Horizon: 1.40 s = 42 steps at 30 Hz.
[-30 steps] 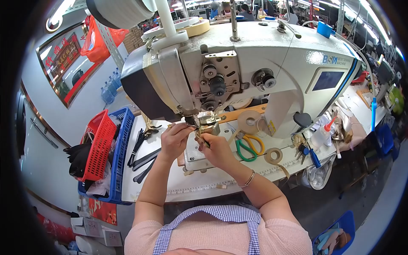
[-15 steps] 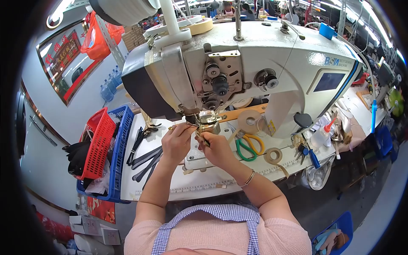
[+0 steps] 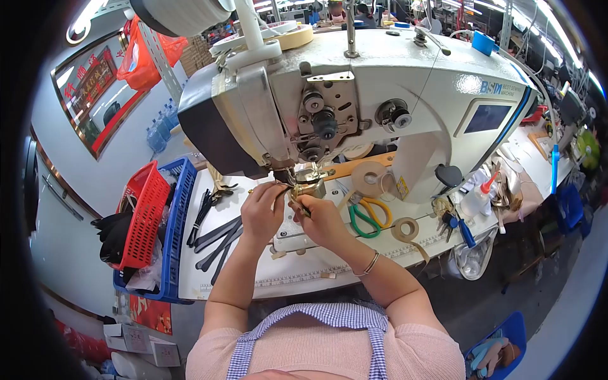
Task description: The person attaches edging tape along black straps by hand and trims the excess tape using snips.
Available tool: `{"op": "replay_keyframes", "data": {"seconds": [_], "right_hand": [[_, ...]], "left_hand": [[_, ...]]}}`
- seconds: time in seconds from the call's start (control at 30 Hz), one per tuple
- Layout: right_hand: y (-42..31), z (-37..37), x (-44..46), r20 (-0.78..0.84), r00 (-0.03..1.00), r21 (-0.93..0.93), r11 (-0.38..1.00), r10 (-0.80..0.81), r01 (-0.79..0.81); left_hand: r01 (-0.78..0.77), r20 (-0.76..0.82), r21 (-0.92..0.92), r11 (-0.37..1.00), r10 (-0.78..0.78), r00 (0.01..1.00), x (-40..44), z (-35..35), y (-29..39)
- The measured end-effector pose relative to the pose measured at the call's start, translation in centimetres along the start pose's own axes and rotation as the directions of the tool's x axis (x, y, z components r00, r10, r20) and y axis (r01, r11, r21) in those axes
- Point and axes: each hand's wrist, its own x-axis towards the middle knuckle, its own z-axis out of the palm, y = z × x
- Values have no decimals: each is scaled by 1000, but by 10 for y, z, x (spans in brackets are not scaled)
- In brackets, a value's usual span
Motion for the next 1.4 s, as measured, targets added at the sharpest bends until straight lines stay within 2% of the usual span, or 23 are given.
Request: {"op": "replay_keyframes", "data": {"seconds": [0.1, 0.2, 0.43, 0.6, 0.8, 0.9, 1.0, 1.1, 1.2, 1.4], "right_hand": [[1, 2, -2, -14, 1000, 20, 1000, -13, 13], [2, 2, -1, -18, 1000, 53, 998, -22, 23], [-4, -2, -1, 29, 1000, -20, 1000, 6, -6], [-1, 1, 0, -2, 1000, 5, 1000, -1, 1], [1, 3, -2, -13, 1000, 33, 999, -2, 3], [3, 3, -3, -26, 1000, 70, 998, 8, -6], [3, 4, -5, -38, 999, 112, 994, 21, -17], [0, 3, -7, -37, 999, 130, 991, 30, -25], [-1, 2, -8, -24, 999, 122, 992, 27, -24], [7, 1, -8, -24, 999, 105, 994, -37, 39]], "left_hand": [[92, -5, -108, 990, -94, 996, -2, -1, -3], [-67, 4, -17, 998, 67, 998, -2, -12, 4], [-61, 27, 15, 998, 61, 998, -1, -15, 14], [-79, 28, 25, 997, 78, 997, 0, -14, 14], [-46, 12, -10, 999, 46, 999, -3, -11, 14], [125, -63, -111, 986, -132, 989, -8, -8, 14], [27, -104, -99, 995, -37, 994, -11, -8, 8], [-33, -2, -4, 999, 33, 999, -11, -15, 12], [-87, -30, -24, 996, 86, 996, -5, -15, 16], [-76, 39, -14, 997, 76, 996, -5, -17, 26]]}}
